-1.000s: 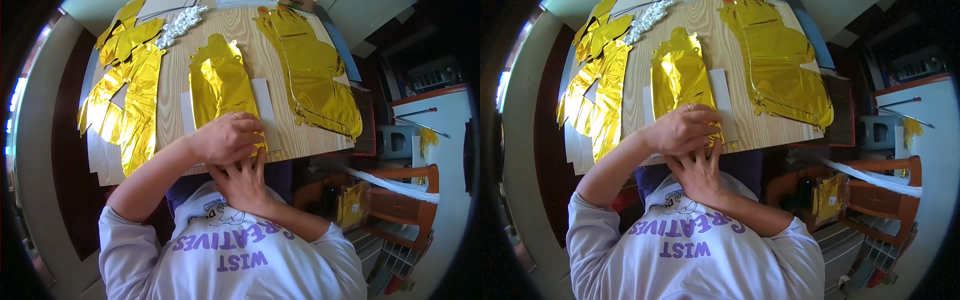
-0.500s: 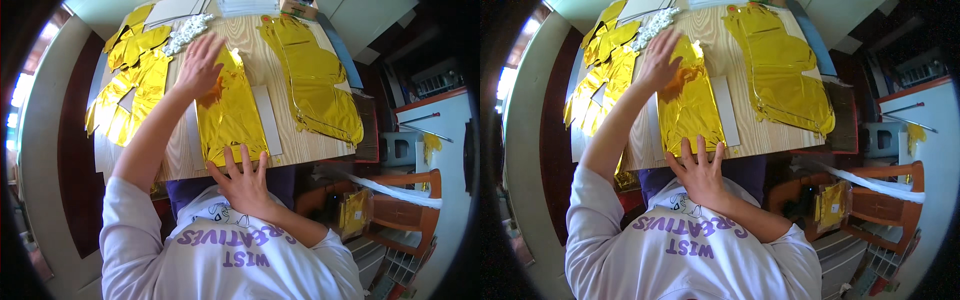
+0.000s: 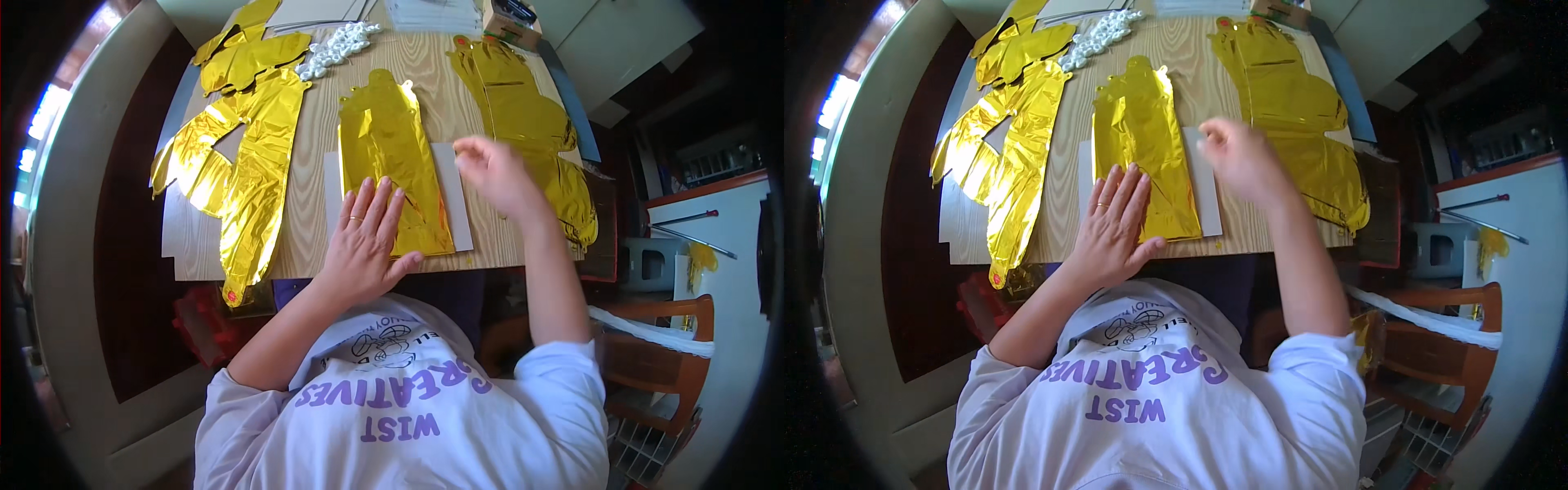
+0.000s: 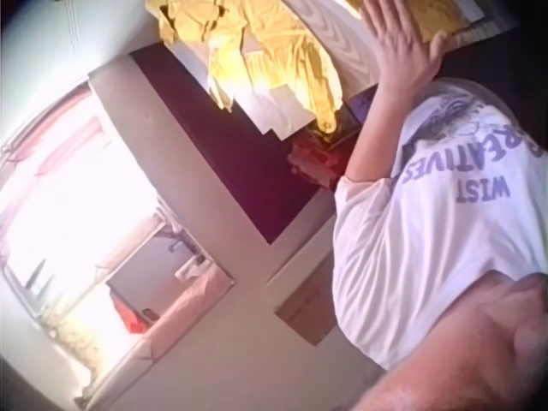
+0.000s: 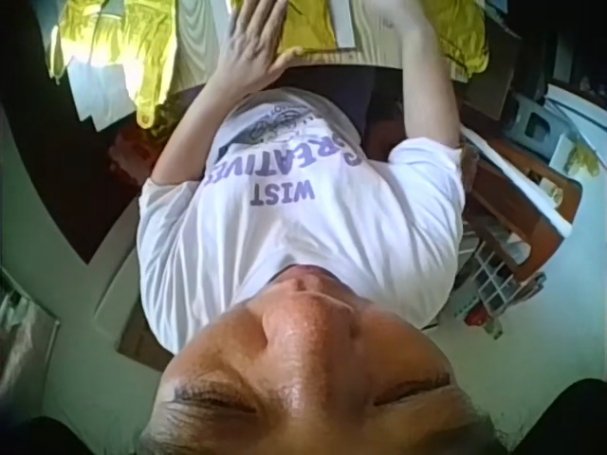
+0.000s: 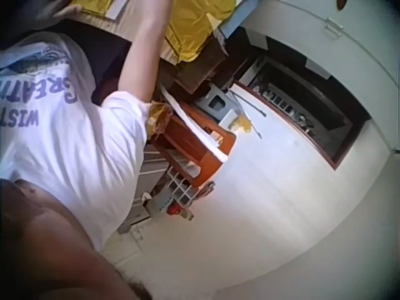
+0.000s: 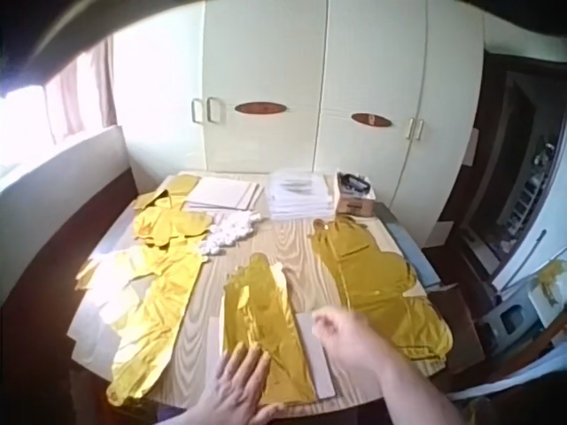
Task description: Folding gold foil star-shaped balloons and placing them on card backings.
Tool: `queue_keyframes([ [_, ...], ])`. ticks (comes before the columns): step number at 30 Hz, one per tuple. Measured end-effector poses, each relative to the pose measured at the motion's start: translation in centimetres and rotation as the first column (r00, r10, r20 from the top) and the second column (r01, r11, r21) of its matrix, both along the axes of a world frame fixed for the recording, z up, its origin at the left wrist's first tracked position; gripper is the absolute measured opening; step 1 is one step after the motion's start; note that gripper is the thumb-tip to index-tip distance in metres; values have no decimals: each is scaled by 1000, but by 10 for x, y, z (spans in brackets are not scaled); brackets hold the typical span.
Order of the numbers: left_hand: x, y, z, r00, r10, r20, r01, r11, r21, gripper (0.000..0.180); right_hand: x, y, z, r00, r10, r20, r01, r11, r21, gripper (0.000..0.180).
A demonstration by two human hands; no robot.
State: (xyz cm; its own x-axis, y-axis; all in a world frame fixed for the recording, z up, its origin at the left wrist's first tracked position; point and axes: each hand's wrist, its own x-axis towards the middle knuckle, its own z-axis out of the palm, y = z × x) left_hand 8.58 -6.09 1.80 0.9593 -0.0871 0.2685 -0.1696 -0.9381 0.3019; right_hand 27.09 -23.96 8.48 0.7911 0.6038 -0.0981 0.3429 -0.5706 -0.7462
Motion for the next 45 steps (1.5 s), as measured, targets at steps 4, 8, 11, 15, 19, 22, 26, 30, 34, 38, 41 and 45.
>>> queue_keyframes([
  [4, -2, -1, 1, 996, -90, -29, 92, 993, 77, 97, 57, 13, -43, 990, 33, 139, -10, 986, -167, 38],
  [8, -19, 5, 9, 988, -121, -96, 122, 992, 9, 95, 52, 28, -17, 963, 225, -150, -266, 886, -380, 36],
  [11, -28, 6, 6, 992, -106, -74, 115, 985, 132, 90, 47, 17, -14, 906, 263, -332, -337, 922, -189, 32],
  [15, -29, 5, -2, 995, -96, -9, 97, 989, 115, 85, 40, -10, -12, 651, 183, -737, -228, 973, 40, 19],
  [19, -31, 4, -7, 995, -100, 6, 99, 985, 144, 81, 48, -23, -28, 789, 48, -613, 2, 997, 80, 13],
  [22, -30, 5, -19, 989, -130, 67, 116, 976, 184, 80, 79, -27, -28, 912, -201, -358, 258, 959, 118, 8],
  [26, -33, 8, -12, 990, -133, 42, 126, 982, 142, 80, 110, -75, -7, 908, -398, -130, 415, 896, 155, 13],
  [30, -32, 9, 5, 998, -69, -2, 69, 997, -23, 78, 97, -115, 13, 913, -364, -182, 340, 928, -152, 5],
  [34, -23, 5, 18, 999, 1, 49, 1, 999, -47, 81, 58, -99, 5, 909, -237, -342, 196, 969, -150, 4],
  [38, -14, -7, 14, 998, -64, 21, 62, 996, 56, 88, 20, -46, -26, 873, -46, -485, 37, 999, -28, 9],
  [41, -15, -10, 19, 986, -105, -131, 87, 987, -139, 96, 9, -34, -26, 971, -70, -227, 51, 994, -92, 25],
  [45, -19, 5, 26, 985, -148, -94, 118, 957, -263, 102, -39, -29, 1, 869, -38, 494, 127, 981, -148, 45],
])
